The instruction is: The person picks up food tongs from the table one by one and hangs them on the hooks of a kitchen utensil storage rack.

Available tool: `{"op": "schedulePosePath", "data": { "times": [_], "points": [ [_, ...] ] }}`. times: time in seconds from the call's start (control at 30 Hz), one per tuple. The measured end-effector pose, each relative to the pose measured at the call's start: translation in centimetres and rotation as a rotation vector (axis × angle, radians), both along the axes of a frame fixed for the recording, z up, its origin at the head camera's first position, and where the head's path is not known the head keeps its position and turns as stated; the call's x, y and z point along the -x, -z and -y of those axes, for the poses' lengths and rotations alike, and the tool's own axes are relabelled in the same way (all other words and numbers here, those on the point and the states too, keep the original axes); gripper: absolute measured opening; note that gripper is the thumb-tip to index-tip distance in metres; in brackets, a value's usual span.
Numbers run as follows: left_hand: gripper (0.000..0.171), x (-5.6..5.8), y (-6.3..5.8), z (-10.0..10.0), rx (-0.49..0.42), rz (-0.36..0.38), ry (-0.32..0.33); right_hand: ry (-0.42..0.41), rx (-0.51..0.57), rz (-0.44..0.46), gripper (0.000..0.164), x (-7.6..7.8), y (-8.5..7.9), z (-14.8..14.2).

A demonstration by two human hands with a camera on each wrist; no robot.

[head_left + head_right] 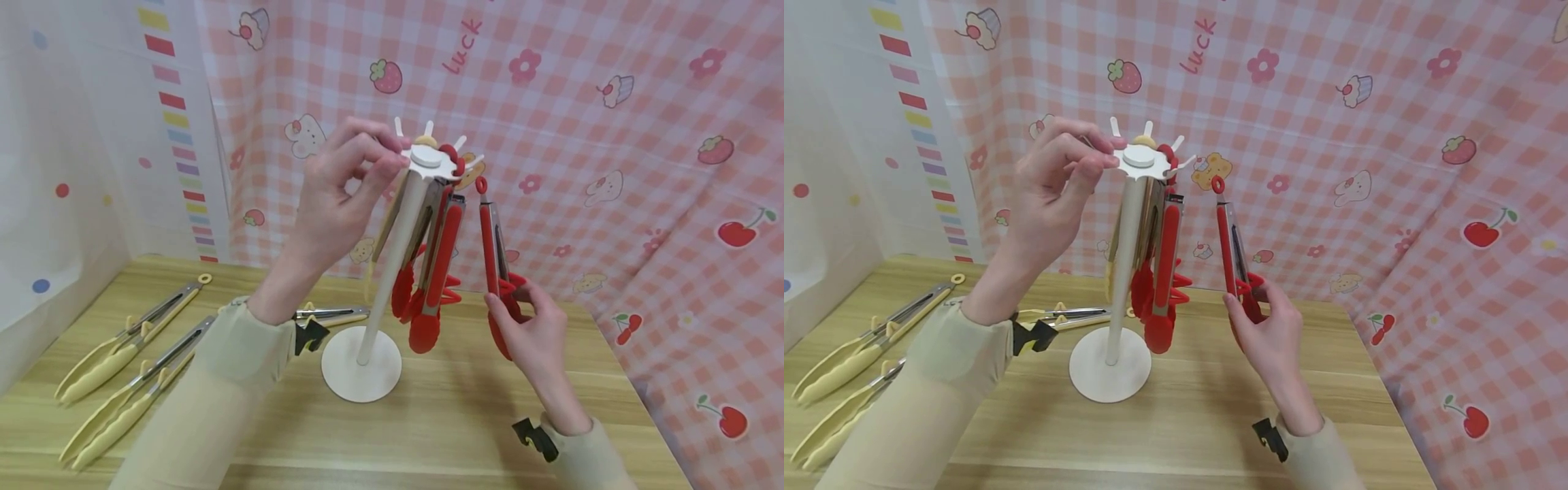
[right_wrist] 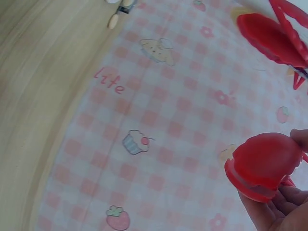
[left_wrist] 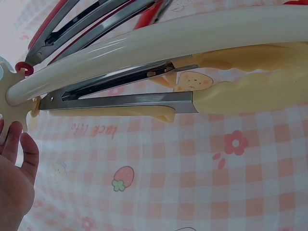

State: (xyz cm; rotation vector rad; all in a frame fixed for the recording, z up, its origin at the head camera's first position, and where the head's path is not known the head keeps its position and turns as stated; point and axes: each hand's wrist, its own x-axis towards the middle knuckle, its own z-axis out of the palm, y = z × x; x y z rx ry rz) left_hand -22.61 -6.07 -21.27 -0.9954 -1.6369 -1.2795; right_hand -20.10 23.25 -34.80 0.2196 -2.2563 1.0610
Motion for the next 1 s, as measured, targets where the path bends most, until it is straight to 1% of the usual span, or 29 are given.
{"op": "schedulePosePath", "data": {
  "times": [0.17,0.33,0.43,0.57,0.7,0.9,1.0],
  "points": [
    [0.005,-0.1,-0.1,0.0,-0.004,0.001,0.006,-0.014,0.030,-0.026,0.034,-0.9,-0.8,0.4],
    [0.005,-0.1,-0.2,0.1,-0.008,0.001,0.002,-0.020,0.040,-0.029,0.036,-1.7,-1.5,0.9],
    [0.004,-0.2,-0.2,0.0,-0.008,0.003,0.007,-0.026,0.072,-0.031,0.037,-2.4,-1.8,1.1],
    [0.004,-0.1,-0.1,-0.4,-0.006,0.004,0.016,-0.013,0.100,-0.053,0.037,-3.3,-2.2,1.1],
    [0.005,-0.1,-0.1,-0.4,-0.013,-0.001,0.013,-0.023,0.085,-0.106,0.039,-3.9,-2.5,1.3],
    [0.004,-0.1,0.0,-0.2,-0.006,0.000,-0.005,-0.100,0.129,-0.235,0.039,-4.5,-2.9,1.8],
    [0.004,-0.2,-0.1,-0.1,-0.008,0.001,-0.009,-0.128,0.146,-0.254,0.041,-4.9,-3.2,2.0]
  ]
}}
